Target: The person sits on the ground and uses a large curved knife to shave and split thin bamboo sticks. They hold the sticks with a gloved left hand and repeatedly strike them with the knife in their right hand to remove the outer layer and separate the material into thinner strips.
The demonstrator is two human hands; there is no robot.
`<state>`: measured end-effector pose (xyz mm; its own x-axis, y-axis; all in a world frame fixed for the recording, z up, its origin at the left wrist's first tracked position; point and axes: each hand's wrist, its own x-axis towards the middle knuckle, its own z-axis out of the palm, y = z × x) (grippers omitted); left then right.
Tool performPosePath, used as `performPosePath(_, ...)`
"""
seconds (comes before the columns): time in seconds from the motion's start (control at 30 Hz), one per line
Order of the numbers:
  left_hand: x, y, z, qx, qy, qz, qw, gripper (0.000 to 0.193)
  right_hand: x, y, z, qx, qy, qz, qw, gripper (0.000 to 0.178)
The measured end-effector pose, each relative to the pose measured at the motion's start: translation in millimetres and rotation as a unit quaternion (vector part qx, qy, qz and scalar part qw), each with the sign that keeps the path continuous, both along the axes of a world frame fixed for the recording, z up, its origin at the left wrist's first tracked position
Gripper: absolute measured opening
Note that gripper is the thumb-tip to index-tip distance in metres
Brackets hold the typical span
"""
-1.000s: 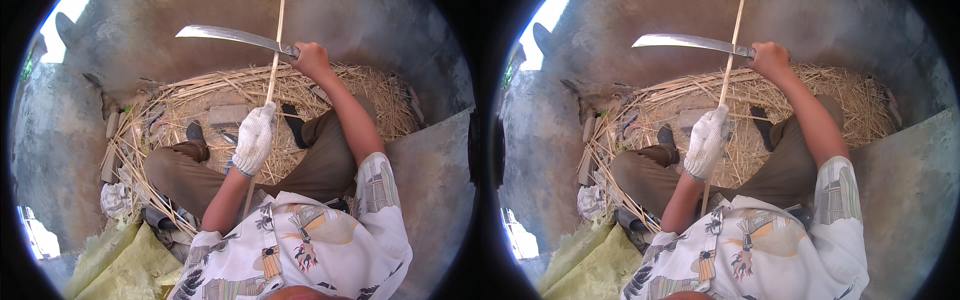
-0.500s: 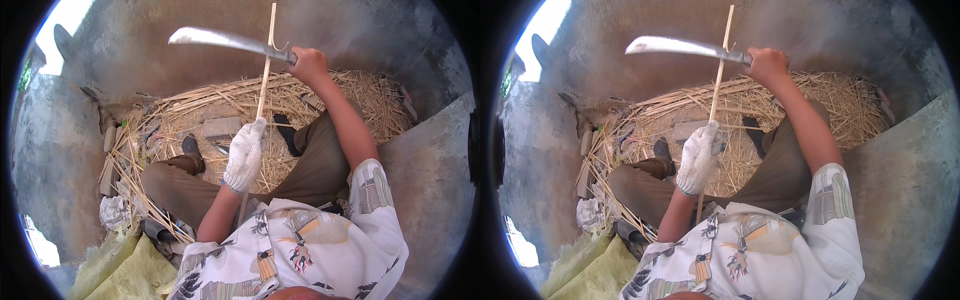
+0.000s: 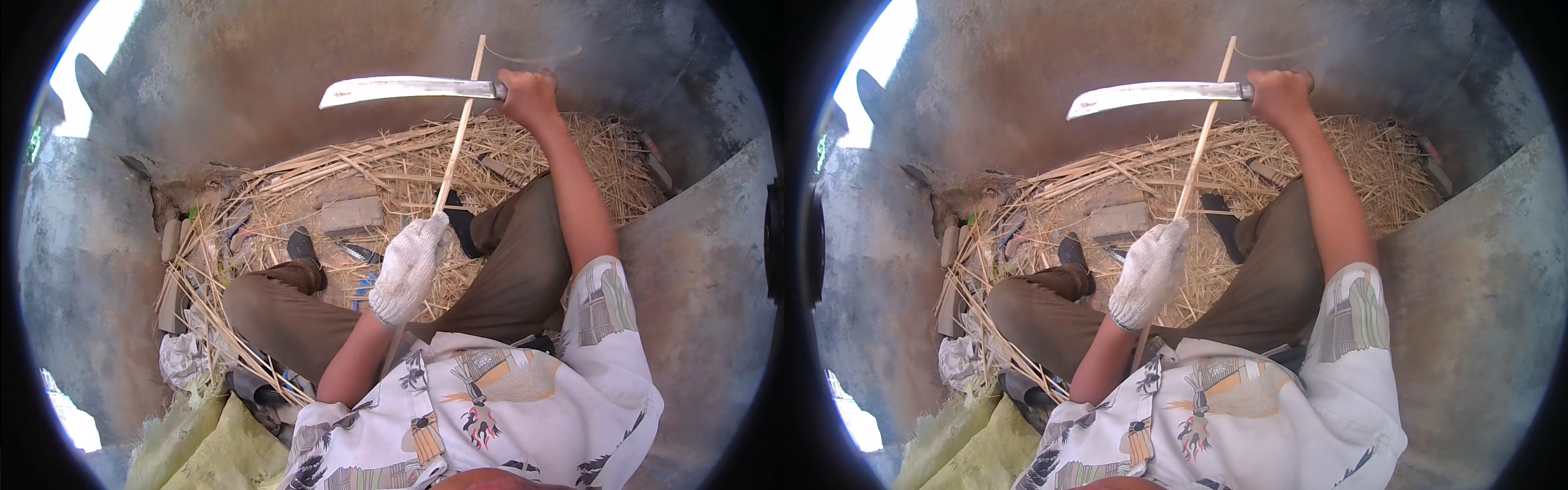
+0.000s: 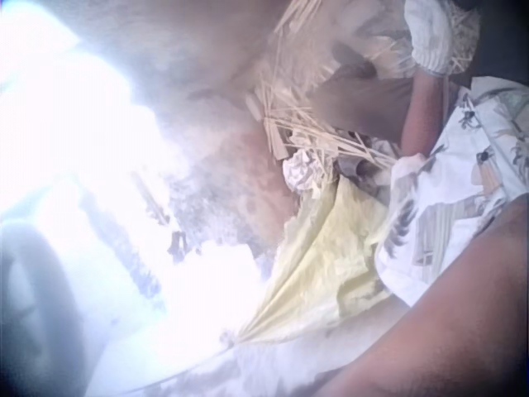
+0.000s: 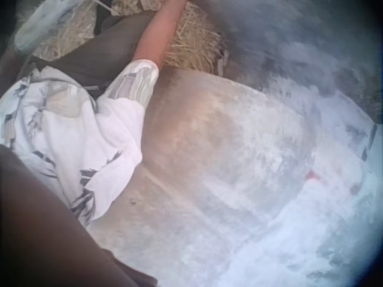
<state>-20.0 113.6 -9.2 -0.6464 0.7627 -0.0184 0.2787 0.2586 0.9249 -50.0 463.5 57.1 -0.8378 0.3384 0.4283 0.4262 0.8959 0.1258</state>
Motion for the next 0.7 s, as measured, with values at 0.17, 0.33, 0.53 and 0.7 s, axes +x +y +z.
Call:
performPosePath(0.17, -3.2, 5.2, -16.1, 0.03, 0.081, -0.017, 0.996, 0.03, 4.4, 101.2, -13.2, -0.203, 0.236, -0.257, 0.915, 0.029)
performPosePath(0.33, -13.3, 5.2, -13.6, 0.025, 0.089, 0.001, 0.996, 0.022, 20.0, 82.3, -0.3, -0.254, 0.303, -0.193, 0.898, 0.031)
performPosePath(0.53, -18.8, 6.8, 53.0, -0.077, -0.233, 0.041, 0.969, 0.039, 6.9, -4.7, -8.2, -0.259, 0.18, -0.044, 0.948, 0.026)
performPosePath(0.7, -29.5, 2.0, 40.3, 0.07, -0.293, 0.09, 0.949, 0.035, -14.0, -45.5, -18.9, -0.235, 0.093, 0.004, 0.968, 0.02)
